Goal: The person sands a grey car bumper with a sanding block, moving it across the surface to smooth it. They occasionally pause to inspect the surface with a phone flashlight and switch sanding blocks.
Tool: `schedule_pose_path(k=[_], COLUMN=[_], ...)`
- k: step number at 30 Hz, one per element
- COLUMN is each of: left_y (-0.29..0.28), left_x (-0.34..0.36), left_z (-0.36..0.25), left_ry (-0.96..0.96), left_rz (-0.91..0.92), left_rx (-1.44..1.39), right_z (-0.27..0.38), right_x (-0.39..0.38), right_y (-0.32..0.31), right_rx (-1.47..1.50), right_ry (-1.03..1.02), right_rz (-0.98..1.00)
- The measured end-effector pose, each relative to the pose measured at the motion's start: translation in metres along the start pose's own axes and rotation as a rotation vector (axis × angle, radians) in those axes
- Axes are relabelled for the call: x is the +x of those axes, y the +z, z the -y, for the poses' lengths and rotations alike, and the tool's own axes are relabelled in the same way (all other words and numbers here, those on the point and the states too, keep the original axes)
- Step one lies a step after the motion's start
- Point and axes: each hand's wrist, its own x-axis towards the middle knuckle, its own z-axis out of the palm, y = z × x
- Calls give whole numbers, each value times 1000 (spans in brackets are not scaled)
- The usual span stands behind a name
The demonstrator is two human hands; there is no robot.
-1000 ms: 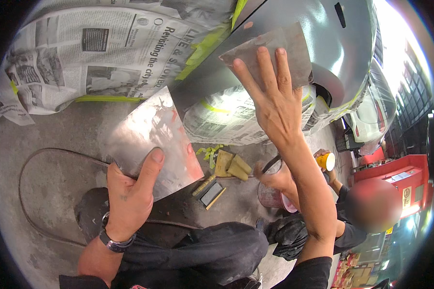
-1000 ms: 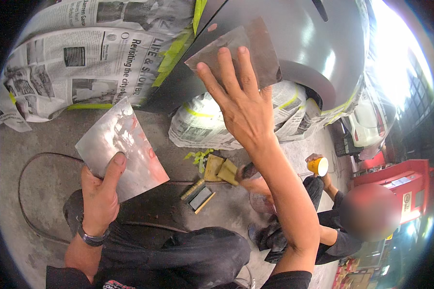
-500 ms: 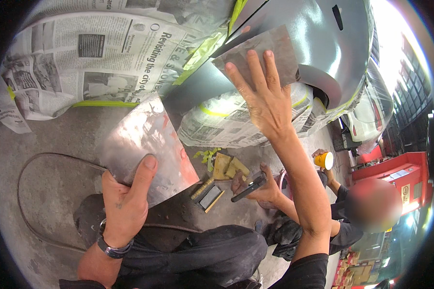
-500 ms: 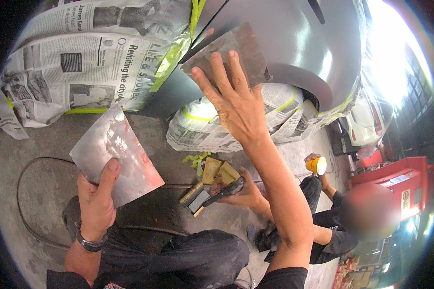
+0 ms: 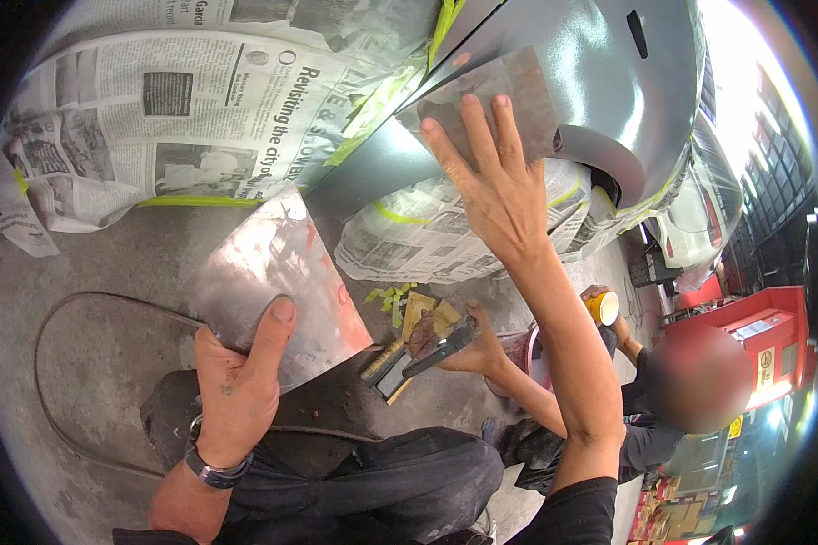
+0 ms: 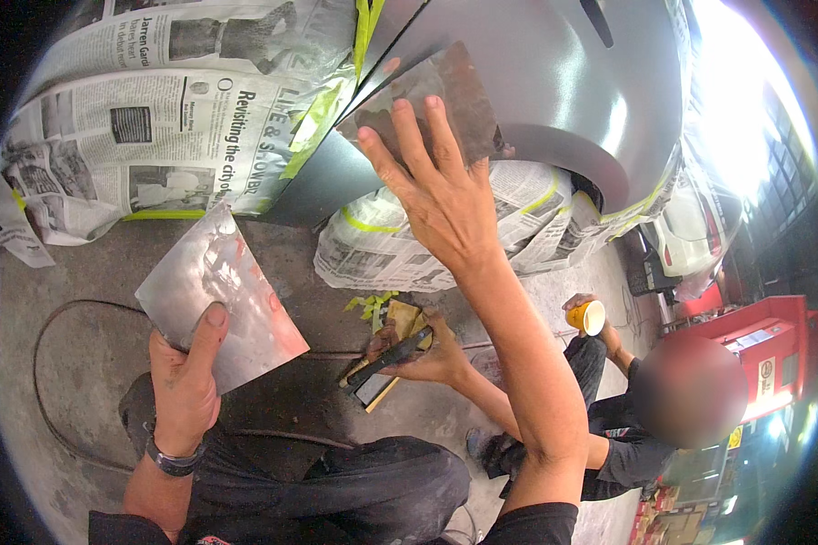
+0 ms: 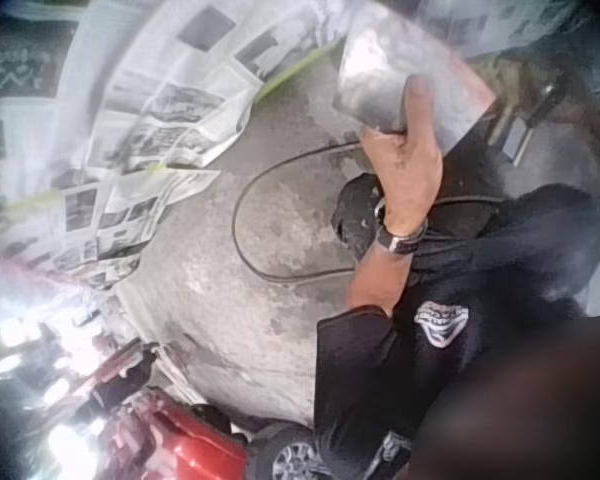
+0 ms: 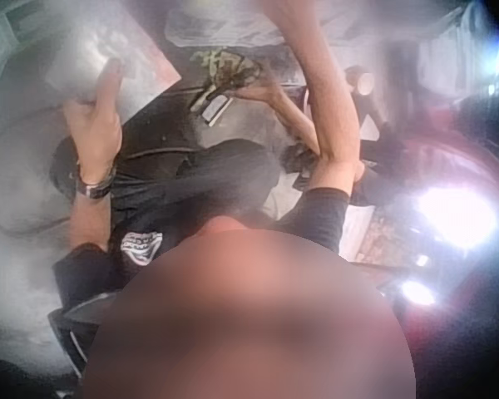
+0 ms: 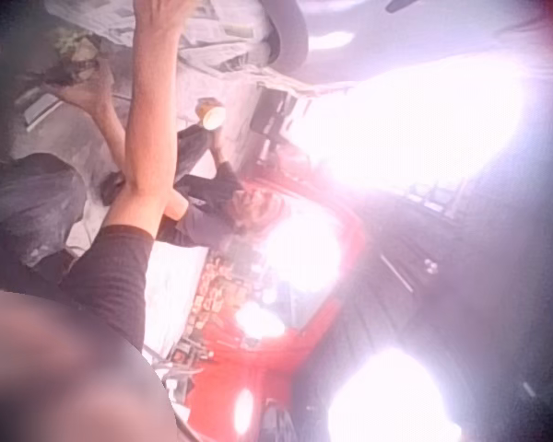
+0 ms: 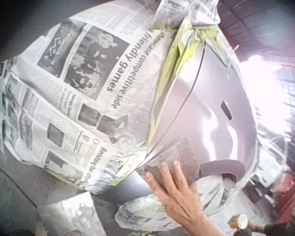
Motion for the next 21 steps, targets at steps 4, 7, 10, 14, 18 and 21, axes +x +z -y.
schedule_pose_path(k=[4,7,10,14,18,21], left_y=[0,0,0,7,0,1], left_x=[1,2,3,4,4,4], left_z=[2,3,3,3,6,5], left_ry=[9,3,-5,40,2,1], left_rz=[-9,-12,-13,-52,-14,-18], left_rx=[0,10,15,7,19,13], right_z=[-1,-4,-5,-5,-3,-3], right_x=[1,0,1,3,2,4], right_y=[1,6,3,4,-2,-5], right_rx=[-8,-46,-53,-60,-34,-35], right_ry=[-6,-44,-45,-53,-41,-43], right_rz=[4,-38,-26,-20,-19,-29])
